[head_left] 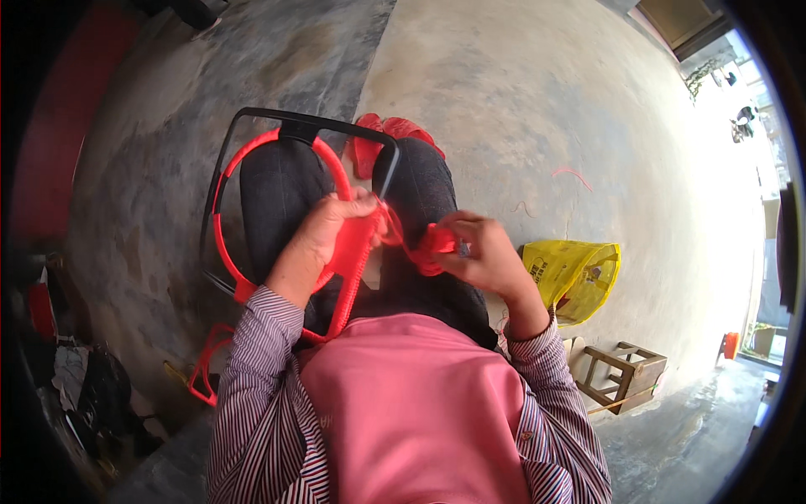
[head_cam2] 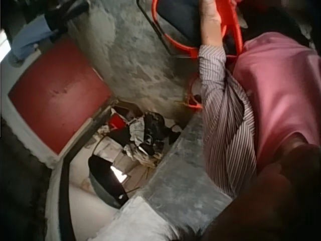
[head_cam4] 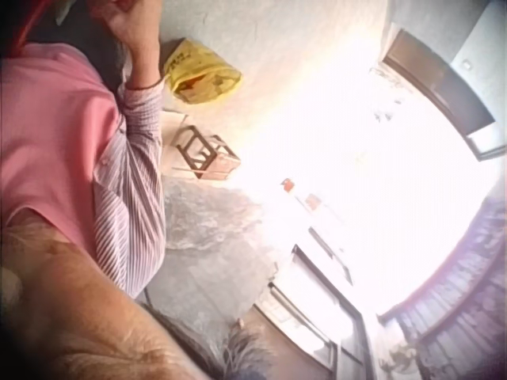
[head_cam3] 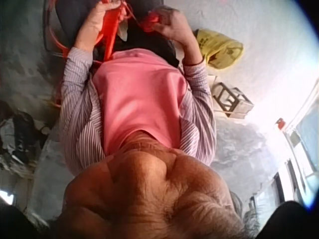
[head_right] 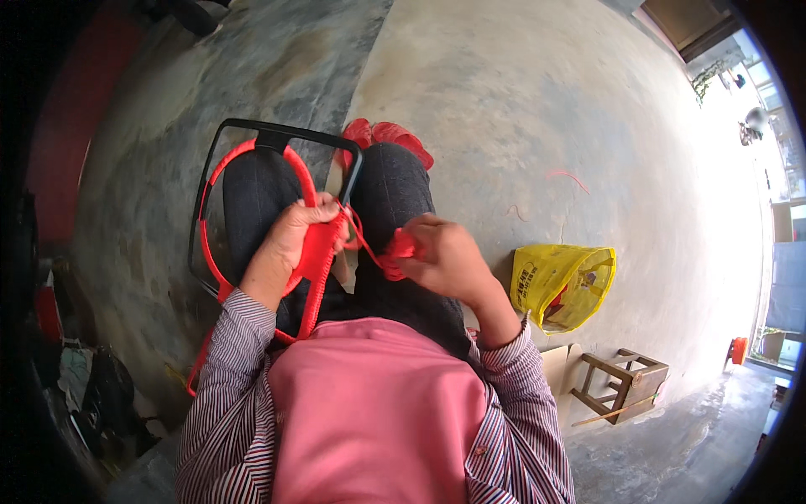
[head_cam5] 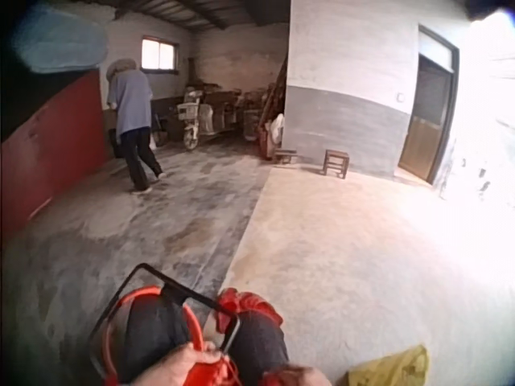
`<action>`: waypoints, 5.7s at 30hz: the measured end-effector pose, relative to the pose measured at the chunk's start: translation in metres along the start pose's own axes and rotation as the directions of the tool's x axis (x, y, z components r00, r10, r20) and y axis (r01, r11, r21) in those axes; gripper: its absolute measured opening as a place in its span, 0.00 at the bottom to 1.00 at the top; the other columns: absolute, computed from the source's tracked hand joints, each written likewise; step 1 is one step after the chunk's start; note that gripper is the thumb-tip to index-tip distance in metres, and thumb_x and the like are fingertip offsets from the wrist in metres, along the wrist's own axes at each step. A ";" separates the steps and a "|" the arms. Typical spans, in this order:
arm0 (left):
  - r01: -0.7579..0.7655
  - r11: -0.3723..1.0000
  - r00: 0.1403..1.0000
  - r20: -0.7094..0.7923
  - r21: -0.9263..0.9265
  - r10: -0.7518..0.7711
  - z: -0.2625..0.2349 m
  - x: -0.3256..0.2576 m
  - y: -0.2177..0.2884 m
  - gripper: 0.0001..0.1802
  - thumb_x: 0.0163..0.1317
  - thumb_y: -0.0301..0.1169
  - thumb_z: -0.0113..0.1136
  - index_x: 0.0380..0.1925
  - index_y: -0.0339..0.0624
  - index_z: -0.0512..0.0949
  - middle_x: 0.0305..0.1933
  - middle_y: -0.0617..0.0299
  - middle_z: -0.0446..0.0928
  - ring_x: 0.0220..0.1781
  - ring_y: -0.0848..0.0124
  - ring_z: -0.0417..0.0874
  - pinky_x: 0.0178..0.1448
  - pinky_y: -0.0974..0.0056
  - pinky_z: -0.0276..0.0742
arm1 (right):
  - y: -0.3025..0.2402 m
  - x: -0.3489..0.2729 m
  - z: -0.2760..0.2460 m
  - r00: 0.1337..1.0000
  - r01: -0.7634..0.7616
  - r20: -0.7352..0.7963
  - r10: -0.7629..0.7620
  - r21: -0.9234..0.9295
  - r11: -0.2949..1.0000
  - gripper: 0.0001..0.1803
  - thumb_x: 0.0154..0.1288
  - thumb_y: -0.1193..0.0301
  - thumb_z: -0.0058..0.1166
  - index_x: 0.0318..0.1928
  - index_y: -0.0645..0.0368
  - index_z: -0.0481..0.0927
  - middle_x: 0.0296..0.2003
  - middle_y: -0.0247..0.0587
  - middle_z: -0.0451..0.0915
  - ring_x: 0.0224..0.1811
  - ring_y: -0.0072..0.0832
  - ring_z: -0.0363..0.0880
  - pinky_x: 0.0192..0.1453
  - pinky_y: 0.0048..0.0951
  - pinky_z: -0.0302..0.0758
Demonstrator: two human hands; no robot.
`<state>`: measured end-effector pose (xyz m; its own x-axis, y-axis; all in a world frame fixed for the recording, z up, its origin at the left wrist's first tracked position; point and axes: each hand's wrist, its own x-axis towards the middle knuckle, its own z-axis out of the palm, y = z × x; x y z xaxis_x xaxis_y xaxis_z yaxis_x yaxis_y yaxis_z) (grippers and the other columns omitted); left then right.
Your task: The recorder is wrapping a red plastic ring with red twine while sitting on the floor.
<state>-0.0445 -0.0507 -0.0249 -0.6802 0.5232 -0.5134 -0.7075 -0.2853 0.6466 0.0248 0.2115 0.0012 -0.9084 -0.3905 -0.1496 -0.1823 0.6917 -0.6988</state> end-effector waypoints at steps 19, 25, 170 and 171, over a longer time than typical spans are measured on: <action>-0.034 0.995 0.996 -0.080 -0.095 0.027 -0.005 -0.007 -0.007 0.13 0.59 0.35 0.57 0.41 0.40 0.74 0.34 0.53 0.80 0.31 0.63 0.82 0.35 0.60 0.81 | 0.075 -0.017 0.018 0.804 0.040 -0.028 0.594 0.999 -0.007 0.08 0.67 0.65 0.48 0.37 0.54 0.75 0.31 0.29 0.73 0.30 0.22 0.72 0.33 0.27 0.71; -0.396 0.918 0.903 -0.165 0.036 0.396 -0.013 0.006 -0.026 0.32 0.58 0.29 0.53 0.65 0.44 0.63 0.64 0.60 0.68 0.52 0.65 0.75 0.54 0.59 0.76 | -0.009 0.066 -0.005 0.954 0.117 -0.279 0.112 0.689 0.715 0.13 0.63 0.73 0.54 0.48 0.58 0.78 0.39 0.33 0.79 0.41 0.28 0.79 0.47 0.29 0.75; -0.034 0.999 0.994 -0.108 0.002 0.034 -0.021 0.015 -0.025 0.10 0.59 0.35 0.63 0.36 0.41 0.82 0.34 0.59 0.83 0.35 0.70 0.84 0.42 0.65 0.79 | -0.003 0.042 0.017 0.848 0.400 -0.527 -0.065 0.554 0.730 0.12 0.47 0.69 0.58 0.30 0.61 0.72 0.46 0.48 0.78 0.49 0.39 0.76 0.59 0.38 0.69; 0.017 0.999 1.000 -0.022 -0.033 -0.018 -0.020 0.010 -0.018 0.10 0.61 0.33 0.61 0.36 0.37 0.80 0.32 0.56 0.83 0.32 0.66 0.85 0.38 0.64 0.80 | 0.006 0.021 0.013 0.894 0.378 -0.449 -0.004 0.747 0.547 0.13 0.48 0.70 0.58 0.32 0.59 0.70 0.44 0.49 0.78 0.47 0.39 0.77 0.61 0.41 0.69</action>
<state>-0.0421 -0.0566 -0.0535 -0.6713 0.5106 -0.5373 -0.7252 -0.3023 0.6187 0.0092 0.1992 -0.0148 -0.9798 -0.0794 0.1834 -0.1618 -0.2233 -0.9612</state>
